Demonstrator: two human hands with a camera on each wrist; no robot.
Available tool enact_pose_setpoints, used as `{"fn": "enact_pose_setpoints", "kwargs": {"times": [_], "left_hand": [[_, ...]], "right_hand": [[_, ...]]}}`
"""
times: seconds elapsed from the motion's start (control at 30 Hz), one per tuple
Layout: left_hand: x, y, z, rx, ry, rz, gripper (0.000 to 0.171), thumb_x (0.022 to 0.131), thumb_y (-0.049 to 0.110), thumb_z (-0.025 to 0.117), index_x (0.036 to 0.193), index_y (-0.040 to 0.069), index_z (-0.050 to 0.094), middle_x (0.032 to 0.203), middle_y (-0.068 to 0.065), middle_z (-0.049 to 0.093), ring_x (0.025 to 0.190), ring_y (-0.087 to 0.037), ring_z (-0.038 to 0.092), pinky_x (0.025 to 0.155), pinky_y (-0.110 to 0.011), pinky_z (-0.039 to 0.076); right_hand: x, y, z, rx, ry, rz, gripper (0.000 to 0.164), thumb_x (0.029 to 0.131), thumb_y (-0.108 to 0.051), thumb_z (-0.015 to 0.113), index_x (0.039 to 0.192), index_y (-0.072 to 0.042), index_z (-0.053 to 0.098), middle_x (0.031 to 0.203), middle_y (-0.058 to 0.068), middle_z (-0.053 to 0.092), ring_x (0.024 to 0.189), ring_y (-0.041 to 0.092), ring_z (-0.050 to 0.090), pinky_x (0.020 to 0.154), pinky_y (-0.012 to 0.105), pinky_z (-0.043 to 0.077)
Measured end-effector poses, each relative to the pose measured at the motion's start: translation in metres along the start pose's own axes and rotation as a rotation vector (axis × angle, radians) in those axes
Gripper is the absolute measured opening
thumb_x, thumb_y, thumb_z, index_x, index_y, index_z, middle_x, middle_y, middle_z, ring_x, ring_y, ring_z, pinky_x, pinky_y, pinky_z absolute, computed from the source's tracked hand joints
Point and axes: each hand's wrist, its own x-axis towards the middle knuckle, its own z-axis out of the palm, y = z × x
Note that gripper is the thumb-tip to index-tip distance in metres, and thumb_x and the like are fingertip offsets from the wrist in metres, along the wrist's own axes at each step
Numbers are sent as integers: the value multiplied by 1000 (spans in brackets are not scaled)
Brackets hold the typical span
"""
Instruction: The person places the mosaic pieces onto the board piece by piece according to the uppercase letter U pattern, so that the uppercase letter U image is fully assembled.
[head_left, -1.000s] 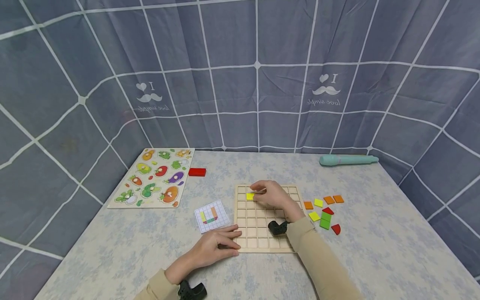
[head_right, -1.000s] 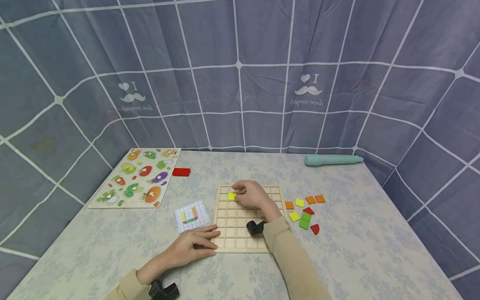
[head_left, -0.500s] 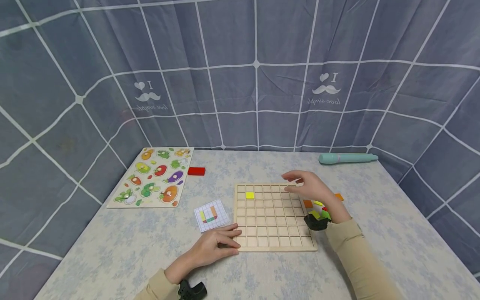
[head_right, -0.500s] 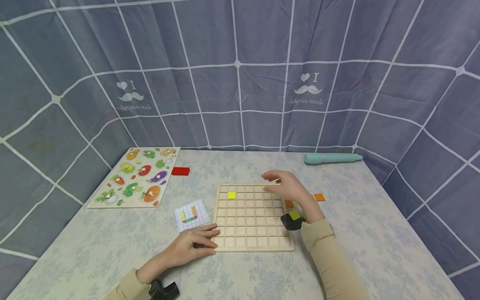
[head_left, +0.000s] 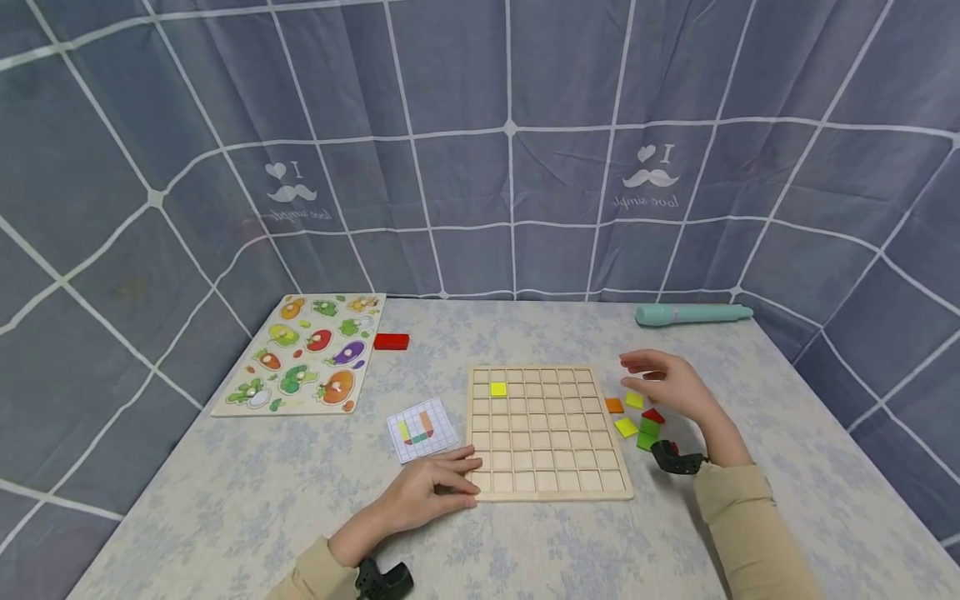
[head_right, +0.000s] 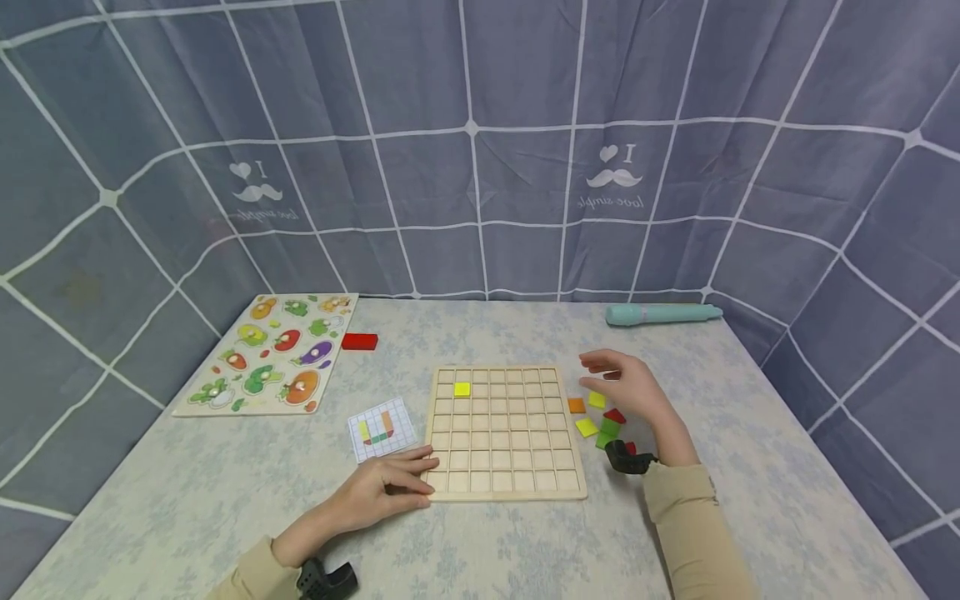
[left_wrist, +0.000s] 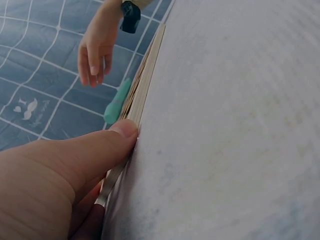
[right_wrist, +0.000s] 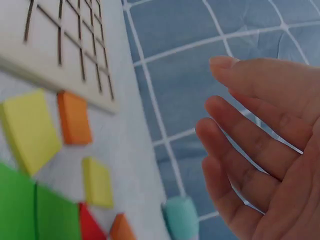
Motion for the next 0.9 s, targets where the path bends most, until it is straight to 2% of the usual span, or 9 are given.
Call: {"fn": "enact_pose_setpoints", "kwargs": {"times": [0.17, 0.33, 0.57, 0.9], "left_hand": [[0, 0, 0, 3, 5, 1, 20, 85, 27, 70, 98, 15, 76, 126, -5, 59, 127, -24, 45, 102, -36, 42], [0, 0, 0, 11, 6, 13, 20, 85, 28, 70, 98, 15, 76, 126, -5, 60, 127, -24, 46, 102, -35, 42], [-1, -1, 0, 28, 10, 18, 20, 85, 29, 69, 98, 15, 76, 126, -5, 60, 126, -24, 46, 101, -36, 43], [-1, 0, 0, -3, -3, -3, 20, 85, 28, 70, 98, 14, 76, 126, -5, 59, 127, -23, 45, 103, -36, 41]], "right_hand": [[-1, 17, -1, 5, -11, 64, 47, 88, -24, 68, 124, 4, 57, 117, 22, 60, 104, 35, 57, 80, 47, 53], [-4, 34, -1, 49, -60, 126, 48, 86, -22, 70, 123, 6, 56, 115, 22, 61, 101, 33, 59, 81, 40, 53], [-4, 51, 4, 67, -73, 154, 45, 84, -18, 72, 119, 7, 58, 109, 20, 64, 95, 28, 60, 77, 29, 53], [-6, 62, 8, 39, -49, 163, 45, 82, -19, 74, 118, 5, 60, 109, 19, 64, 88, 21, 60, 73, 29, 52]]}}
